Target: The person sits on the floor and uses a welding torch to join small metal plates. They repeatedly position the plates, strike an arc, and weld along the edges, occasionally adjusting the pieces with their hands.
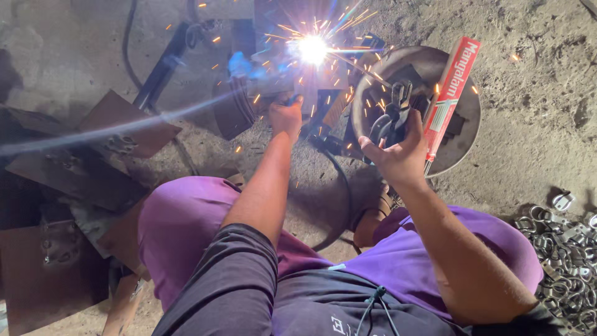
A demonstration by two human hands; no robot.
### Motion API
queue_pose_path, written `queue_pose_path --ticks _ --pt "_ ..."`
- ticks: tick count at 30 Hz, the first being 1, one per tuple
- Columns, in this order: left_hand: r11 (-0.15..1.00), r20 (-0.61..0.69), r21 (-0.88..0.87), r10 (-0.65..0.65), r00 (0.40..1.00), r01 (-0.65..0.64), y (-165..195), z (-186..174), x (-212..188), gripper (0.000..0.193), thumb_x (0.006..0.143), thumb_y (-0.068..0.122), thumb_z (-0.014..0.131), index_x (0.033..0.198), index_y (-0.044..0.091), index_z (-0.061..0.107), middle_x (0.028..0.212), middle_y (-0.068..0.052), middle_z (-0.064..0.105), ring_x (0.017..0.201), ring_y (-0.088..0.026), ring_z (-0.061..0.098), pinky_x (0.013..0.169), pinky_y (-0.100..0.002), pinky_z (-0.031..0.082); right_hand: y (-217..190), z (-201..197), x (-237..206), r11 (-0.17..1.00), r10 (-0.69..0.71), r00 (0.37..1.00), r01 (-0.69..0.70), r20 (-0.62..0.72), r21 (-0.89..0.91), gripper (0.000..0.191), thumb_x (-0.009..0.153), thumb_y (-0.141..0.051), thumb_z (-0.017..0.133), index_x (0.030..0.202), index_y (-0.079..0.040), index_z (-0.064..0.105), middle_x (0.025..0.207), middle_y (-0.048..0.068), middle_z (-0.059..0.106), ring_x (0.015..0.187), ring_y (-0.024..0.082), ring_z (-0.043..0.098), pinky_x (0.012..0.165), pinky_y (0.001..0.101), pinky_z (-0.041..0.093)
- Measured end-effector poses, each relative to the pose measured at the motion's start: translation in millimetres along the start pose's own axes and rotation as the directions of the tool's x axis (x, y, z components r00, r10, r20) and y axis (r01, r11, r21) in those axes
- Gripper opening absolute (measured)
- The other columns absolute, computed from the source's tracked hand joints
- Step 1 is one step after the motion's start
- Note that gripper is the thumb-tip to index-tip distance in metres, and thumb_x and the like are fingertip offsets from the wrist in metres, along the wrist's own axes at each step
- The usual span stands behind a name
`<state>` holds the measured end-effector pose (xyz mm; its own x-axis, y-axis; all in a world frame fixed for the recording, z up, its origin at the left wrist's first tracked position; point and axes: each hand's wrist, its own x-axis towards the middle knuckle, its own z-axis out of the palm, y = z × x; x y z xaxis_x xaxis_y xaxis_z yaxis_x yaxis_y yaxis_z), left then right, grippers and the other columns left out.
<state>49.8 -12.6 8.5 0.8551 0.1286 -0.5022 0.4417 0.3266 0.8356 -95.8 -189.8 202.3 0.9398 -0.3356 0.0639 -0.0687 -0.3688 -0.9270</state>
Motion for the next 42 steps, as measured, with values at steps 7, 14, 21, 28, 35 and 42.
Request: queue_pose_path --ticks 7,14,21,28,35,42 --pt "0.491 0.168 0.662 0.639 0.751 -0.566 -18 -10 20 0.019 0.087 0.020 0.081 0.077 0.006 0.073 0.063 -0.008 0.070 0.055 -0.024 0.062 0.062 -0.043 0.050 5 0 0 0.999 0.017 1.000 -0.016 -0.016 0.029 0.053 0.078 -0.009 0.088 0.120 -0.006 0.056 0.101 -0.002 0.062 0.083 0.004 0.059 0.063 0.0195 0.050" --pt "0.773 -0.007 0.524 0.423 0.906 -0.357 -13 -5 13 0.023 0.086 0.017 0.083 0.087 -0.001 0.068 0.067 -0.010 0.064 0.059 -0.021 0.055 0.059 -0.043 0.048 6 -1 1 0.998 -0.058 0.998 0.058 -0.012 -0.024 0.052 0.079 -0.008 0.088 0.119 -0.007 0.056 0.098 -0.002 0.062 0.082 0.004 0.058 0.066 0.0198 0.049" --pt "0.849 0.014 0.312 0.444 0.896 -0.426 -3 -1 4 0.023 0.086 0.012 0.081 0.106 0.004 0.076 0.096 -0.006 0.078 0.081 -0.019 0.070 0.070 -0.033 0.052 1 1 -1 0.999 0.018 1.000 -0.019 0.014 0.029 0.051 0.077 -0.009 0.086 0.117 -0.008 0.055 0.096 -0.005 0.064 0.080 0.001 0.058 0.065 0.0183 0.047" --pt "0.923 -0.069 0.318 0.251 0.966 -0.217 -14 -3 11 0.024 0.083 0.014 0.081 0.102 0.003 0.074 0.088 -0.006 0.072 0.075 -0.018 0.065 0.067 -0.036 0.052 2 -2 -1 0.995 0.033 0.999 -0.032 0.010 -0.094 0.052 0.075 -0.014 0.089 0.115 -0.009 0.057 0.092 -0.005 0.063 0.076 0.001 0.057 0.065 0.0192 0.049" --pt "0.870 0.008 0.323 0.391 0.920 -0.372 -11 -4 13 0.017 0.084 0.013 0.081 0.094 0.001 0.073 0.084 -0.004 0.071 0.076 -0.016 0.065 0.074 -0.034 0.051 7 -4 0 0.980 -0.055 0.998 0.055 0.007 -0.189 0.056 0.074 -0.016 0.091 0.118 -0.007 0.057 0.092 -0.002 0.063 0.073 0.006 0.058 0.064 0.0244 0.050" --pt "0.933 -0.021 0.303 0.212 0.977 -0.196 -13 -2 11 0.010 0.087 0.012 0.078 0.089 0.004 0.073 0.082 -0.006 0.071 0.074 -0.016 0.059 0.067 -0.034 0.047 -1 -3 -1 0.959 -0.019 1.000 0.024 0.020 -0.281 0.057 0.073 -0.017 0.091 0.118 -0.007 0.058 0.090 -0.001 0.066 0.074 0.008 0.062 0.066 0.0263 0.052"
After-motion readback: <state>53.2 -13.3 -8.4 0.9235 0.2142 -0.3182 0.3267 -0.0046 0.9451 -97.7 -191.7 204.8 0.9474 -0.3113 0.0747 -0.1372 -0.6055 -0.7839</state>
